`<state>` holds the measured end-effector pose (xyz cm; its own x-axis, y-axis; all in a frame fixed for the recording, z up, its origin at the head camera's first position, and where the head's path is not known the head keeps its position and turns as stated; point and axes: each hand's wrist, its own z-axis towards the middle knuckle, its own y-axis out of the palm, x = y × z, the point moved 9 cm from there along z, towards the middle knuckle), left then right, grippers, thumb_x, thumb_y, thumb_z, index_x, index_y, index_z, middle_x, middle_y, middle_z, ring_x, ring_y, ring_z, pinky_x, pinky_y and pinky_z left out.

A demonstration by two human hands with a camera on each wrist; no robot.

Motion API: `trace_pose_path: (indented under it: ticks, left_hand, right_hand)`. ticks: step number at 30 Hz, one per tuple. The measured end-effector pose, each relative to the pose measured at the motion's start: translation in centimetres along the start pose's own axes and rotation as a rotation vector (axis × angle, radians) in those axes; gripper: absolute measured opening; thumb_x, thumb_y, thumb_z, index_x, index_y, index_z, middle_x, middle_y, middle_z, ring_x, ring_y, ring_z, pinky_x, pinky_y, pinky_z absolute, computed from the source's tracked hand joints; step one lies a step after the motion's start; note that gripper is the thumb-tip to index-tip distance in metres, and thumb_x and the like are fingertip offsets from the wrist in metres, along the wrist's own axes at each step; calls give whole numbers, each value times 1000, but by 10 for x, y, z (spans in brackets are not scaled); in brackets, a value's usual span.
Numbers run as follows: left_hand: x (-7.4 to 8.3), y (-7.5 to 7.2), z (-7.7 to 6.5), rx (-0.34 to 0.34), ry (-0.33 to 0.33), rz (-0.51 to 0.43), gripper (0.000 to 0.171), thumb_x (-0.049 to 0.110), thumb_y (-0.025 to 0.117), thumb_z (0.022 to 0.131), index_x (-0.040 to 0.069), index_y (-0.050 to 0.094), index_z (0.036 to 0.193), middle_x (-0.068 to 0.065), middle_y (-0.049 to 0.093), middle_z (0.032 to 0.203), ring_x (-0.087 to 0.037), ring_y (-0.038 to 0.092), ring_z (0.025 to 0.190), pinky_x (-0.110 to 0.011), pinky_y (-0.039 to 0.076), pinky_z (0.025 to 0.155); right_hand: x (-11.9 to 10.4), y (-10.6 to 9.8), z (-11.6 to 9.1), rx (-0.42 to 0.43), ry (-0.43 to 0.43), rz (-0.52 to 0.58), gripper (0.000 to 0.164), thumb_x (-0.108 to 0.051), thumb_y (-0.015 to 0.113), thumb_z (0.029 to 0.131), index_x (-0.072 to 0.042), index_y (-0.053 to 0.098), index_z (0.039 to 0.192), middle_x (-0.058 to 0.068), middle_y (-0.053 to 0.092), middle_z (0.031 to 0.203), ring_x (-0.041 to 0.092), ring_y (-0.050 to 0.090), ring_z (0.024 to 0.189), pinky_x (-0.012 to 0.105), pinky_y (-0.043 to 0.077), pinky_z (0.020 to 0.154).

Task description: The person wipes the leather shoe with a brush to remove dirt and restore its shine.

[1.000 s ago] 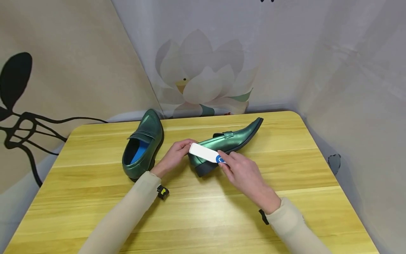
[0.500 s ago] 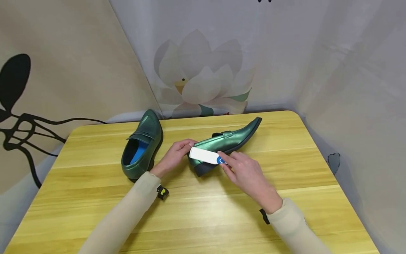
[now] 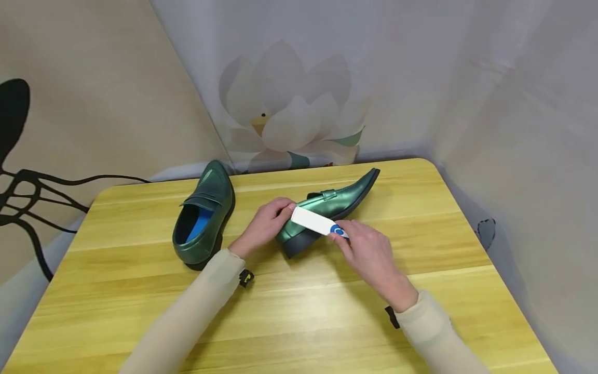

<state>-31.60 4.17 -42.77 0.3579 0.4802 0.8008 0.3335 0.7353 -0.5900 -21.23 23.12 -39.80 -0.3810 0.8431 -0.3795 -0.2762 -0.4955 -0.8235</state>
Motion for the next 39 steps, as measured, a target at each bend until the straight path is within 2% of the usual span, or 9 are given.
trace_pose_path:
  ticks: [5,9,12,15,19,22,25,33,39]
  left_hand:
    - [-8,-3,0,-2,-69,-110,28,28,55,109,7,72,115,-8,67,118,-26,59,107,-43,47,95]
    - [-10,-6,2,-50,-72,-152,30,29,56,109,6,74,116,-9,64,131,-27,57,122,-46,45,105]
    - [-9,-13,3,-70,-60,-155,32,28,55,109,4,75,110,-10,60,139,-30,53,132,-48,42,110]
    - [-11,-18,3,-86,-57,-151,31,26,55,109,2,75,102,-11,58,140,-31,51,134,-49,40,112]
    - [-12,-20,3,-106,-48,-144,30,24,56,108,2,75,101,-12,59,139,-30,51,133,-49,40,113]
    - [-11,-20,1,-92,-37,-123,30,24,56,108,2,75,103,-12,60,137,-31,53,132,-49,41,112]
    - [-12,-19,-1,-64,-29,-102,30,25,55,109,2,75,106,-12,61,134,-31,55,127,-48,43,110]
    - [-20,-18,-5,-5,-25,-93,31,28,52,110,5,71,120,-11,63,125,-28,58,115,-46,46,103]
    - [-16,-18,-7,15,-9,-80,30,27,52,110,5,71,119,-11,64,123,-28,59,113,-46,46,102]
  right_hand:
    - [22,-13,3,62,74,-44,29,-20,77,95,0,70,115,11,72,93,20,57,61,36,44,48]
    - [40,-20,4,96,138,-39,28,-19,72,99,3,68,117,13,69,91,22,54,60,36,41,49]
    - [38,-17,6,87,138,-17,28,-18,71,100,3,67,118,13,69,92,21,55,62,37,42,51]
    - [24,-8,7,53,73,5,29,-19,73,98,2,67,117,14,71,97,22,61,66,39,48,53]
    - [-3,6,8,-2,-51,8,31,-26,80,92,-4,70,112,10,74,99,18,64,69,36,52,55]
    - [-12,11,10,-15,-84,-11,30,-33,82,89,-10,72,106,3,73,92,14,62,68,34,49,54]
    - [-3,8,10,-16,-38,-32,27,-36,81,89,-14,72,100,-2,70,85,12,58,65,33,46,53]
    - [53,-20,1,30,157,-88,31,-33,80,93,-5,73,101,5,68,81,17,53,58,33,39,48]
    - [40,-14,6,26,111,-74,30,-32,81,91,-5,72,98,3,66,78,16,51,57,32,38,48]
